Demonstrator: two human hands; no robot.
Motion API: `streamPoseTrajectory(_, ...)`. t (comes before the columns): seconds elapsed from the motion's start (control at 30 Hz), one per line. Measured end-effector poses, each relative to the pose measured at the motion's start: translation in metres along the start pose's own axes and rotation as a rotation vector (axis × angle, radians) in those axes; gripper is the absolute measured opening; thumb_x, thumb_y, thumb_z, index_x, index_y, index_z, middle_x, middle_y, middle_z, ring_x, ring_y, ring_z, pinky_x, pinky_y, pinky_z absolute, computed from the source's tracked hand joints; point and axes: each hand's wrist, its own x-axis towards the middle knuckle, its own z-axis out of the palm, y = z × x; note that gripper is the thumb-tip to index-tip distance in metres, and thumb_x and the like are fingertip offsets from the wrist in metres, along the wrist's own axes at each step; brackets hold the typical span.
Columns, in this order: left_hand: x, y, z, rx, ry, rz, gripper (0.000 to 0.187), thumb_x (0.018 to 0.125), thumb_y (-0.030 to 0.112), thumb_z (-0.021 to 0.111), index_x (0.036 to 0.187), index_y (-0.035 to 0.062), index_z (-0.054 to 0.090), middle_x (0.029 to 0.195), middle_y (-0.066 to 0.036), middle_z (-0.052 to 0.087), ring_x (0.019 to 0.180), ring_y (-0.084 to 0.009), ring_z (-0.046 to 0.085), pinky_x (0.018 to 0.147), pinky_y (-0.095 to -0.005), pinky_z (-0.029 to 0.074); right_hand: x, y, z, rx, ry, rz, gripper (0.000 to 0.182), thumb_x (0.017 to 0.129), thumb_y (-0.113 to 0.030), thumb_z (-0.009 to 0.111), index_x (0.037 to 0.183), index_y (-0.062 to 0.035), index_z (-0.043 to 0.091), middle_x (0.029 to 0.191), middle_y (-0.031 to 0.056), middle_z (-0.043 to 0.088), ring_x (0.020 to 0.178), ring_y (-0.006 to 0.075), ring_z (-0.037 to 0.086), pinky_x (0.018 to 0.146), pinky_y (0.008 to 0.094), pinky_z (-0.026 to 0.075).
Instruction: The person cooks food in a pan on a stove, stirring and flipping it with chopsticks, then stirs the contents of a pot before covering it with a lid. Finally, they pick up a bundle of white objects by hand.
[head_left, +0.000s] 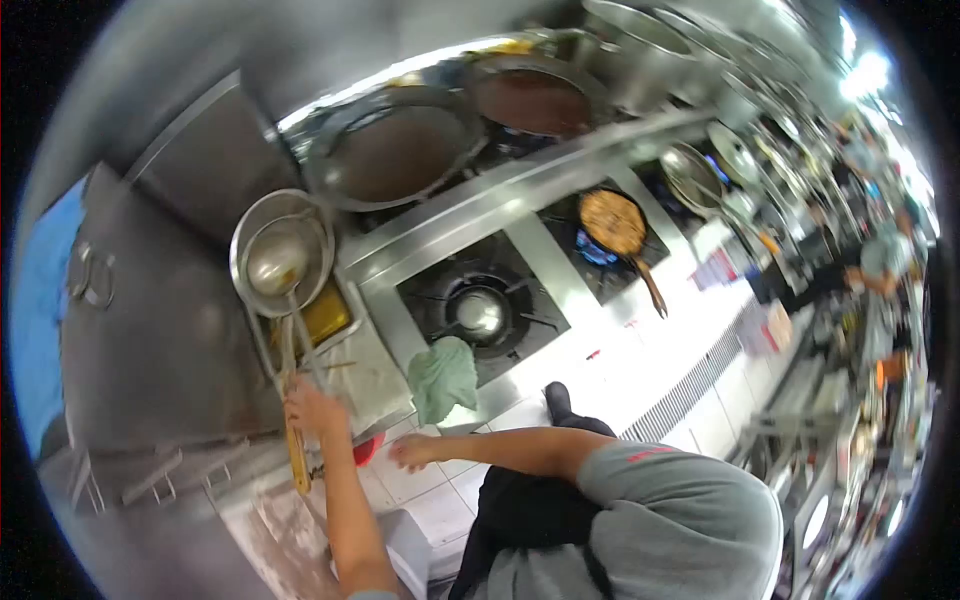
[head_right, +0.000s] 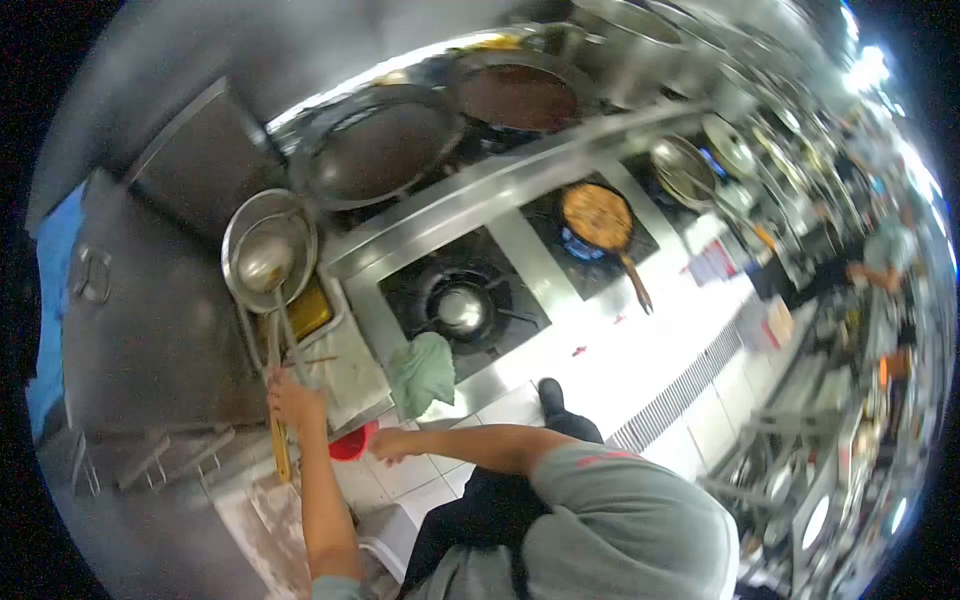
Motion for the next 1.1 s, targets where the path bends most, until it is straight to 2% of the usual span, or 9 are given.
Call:
streamPoseTrajectory(0.3, 0.024, -0.025, 0.006, -0.154, -0.021, 0.125, 0.066, 0.075, 0.014, 0.061, 0.130, 0.0046, 0.027, 0.108, -0.020, 0.046, 0.094, -0.0362, 0.053, 0.079, -0.0446, 0.046, 0.081, -0.077, 0.071, 0.770, -0.224, -0.050, 0.043, 0.083, -0.044, 0.049, 0.117, -0.0176, 0.047, 0.116, 0.0032, 0.050, 0.102, 0.0186, 0.050, 0.088, 0.0427, 0.036)
streamPoseTrajectory(0.43, 0.017, -0.019, 0.010, -0.200, 0.051, 0.207, 0.072, 0.072, 0.016, 0.065, 0.131, 0.0038, 0.025, 0.111, -0.021, 0.046, 0.096, -0.0387, 0.053, 0.081, -0.0432, 0.046, 0.078, -0.088, 0.084, 0.905, -0.052, -0.104, 0.037, 0.085, -0.042, 0.045, 0.108, -0.0140, 0.051, 0.101, 0.0050, 0.052, 0.089, 0.0201, 0.051, 0.083, 0.0382, 0.038)
streamPoseTrajectory(0.5, 0.014, -0.019, 0.014, -0.241, -0.134, 0.144, 0.078, 0.069, 0.016, 0.068, 0.132, 0.0044, 0.023, 0.115, -0.025, 0.045, 0.099, -0.0381, 0.053, 0.083, -0.0419, 0.045, 0.056, -0.086, 0.079, 0.899, -0.023, -0.136, 0.038, 0.085, -0.043, 0.046, 0.108, -0.0134, 0.051, 0.097, 0.0041, 0.051, 0.090, 0.0203, 0.051, 0.083, 0.0373, 0.038)
streamPoseTrajectory(0.6, 0.022, -0.030, 0.022, -0.378, -0.166, 0.211, 0.083, 0.068, 0.012, 0.066, 0.135, 0.0057, 0.018, 0.115, -0.028, 0.045, 0.101, -0.0359, 0.053, 0.084, -0.0423, 0.044, 0.043, -0.065, 0.056, 0.899, -0.105, -0.122, 0.048, 0.085, -0.047, 0.047, 0.122, -0.0161, 0.044, 0.116, 0.0063, 0.049, 0.106, 0.0200, 0.048, 0.089, 0.0414, 0.036)
streamPoseTrajectory(0.73, 0.019, -0.031, -0.004, -0.667, 0.011, 0.372, 0.088, 0.065, 0.007, 0.062, 0.138, 0.0056, 0.012, 0.112, -0.030, 0.049, 0.093, -0.0333, 0.057, 0.079, -0.0403, 0.045, 0.071, -0.071, 0.066, 1.120, -0.037, -0.140, 0.051, 0.084, -0.053, 0.046, 0.118, -0.0146, 0.046, 0.116, 0.0083, 0.049, 0.103, 0.0218, 0.050, 0.084, 0.0382, 0.040)
streamPoseTrajectory(0.8, 0.004, -0.017, -0.058, -0.863, -0.421, -0.032, 0.091, 0.062, 0.005, 0.059, 0.139, 0.0028, 0.009, 0.112, -0.029, 0.050, 0.085, -0.0357, 0.059, 0.076, -0.0394, 0.045, 0.098, -0.081, 0.090, 1.106, -0.202, -0.089, 0.045, 0.084, -0.049, 0.049, 0.112, -0.0136, 0.047, 0.109, 0.0081, 0.053, 0.092, 0.0213, 0.055, 0.078, 0.0356, 0.043)
streamPoseTrajectory(0.93, 0.017, -0.034, -0.021, -0.871, -0.230, 0.024, 0.094, 0.060, 0.004, 0.059, 0.139, 0.0040, 0.008, 0.109, -0.028, 0.053, 0.076, -0.0360, 0.060, 0.072, -0.0381, 0.045, 0.099, -0.105, 0.134, 1.309, -0.457, -0.358, 0.038, 0.080, -0.040, 0.059, 0.099, -0.0086, 0.050, 0.083, 0.0076, 0.056, 0.086, 0.0242, 0.058, 0.070, 0.0389, 0.048)
streamPoseTrajectory(1.0, 0.024, -0.053, -0.003, -0.837, -0.094, 0.053, 0.096, 0.061, 0.005, 0.060, 0.140, 0.0073, 0.006, 0.107, -0.026, 0.053, 0.074, -0.0352, 0.059, 0.071, -0.0389, 0.045, 0.105, -0.100, 0.144, 0.800, 0.283, -0.381, 0.037, 0.075, -0.035, 0.063, 0.094, -0.0065, 0.051, 0.073, 0.0074, 0.058, 0.061, 0.0224, 0.061, 0.049, 0.0340, 0.050)
streamPoseTrajectory(1.1, 0.016, -0.076, 0.002, -0.849, 0.081, 0.086, 0.097, 0.061, 0.005, 0.061, 0.140, 0.0100, 0.005, 0.102, -0.025, 0.056, 0.073, -0.0355, 0.059, 0.070, -0.0393, 0.045, 0.051, -0.090, 0.097, 0.424, 0.563, -0.297, 0.022, 0.076, -0.023, 0.057, 0.086, -0.0048, 0.052, 0.056, 0.0064, 0.055, 0.044, 0.0168, 0.056, 0.036, 0.0316, 0.045)
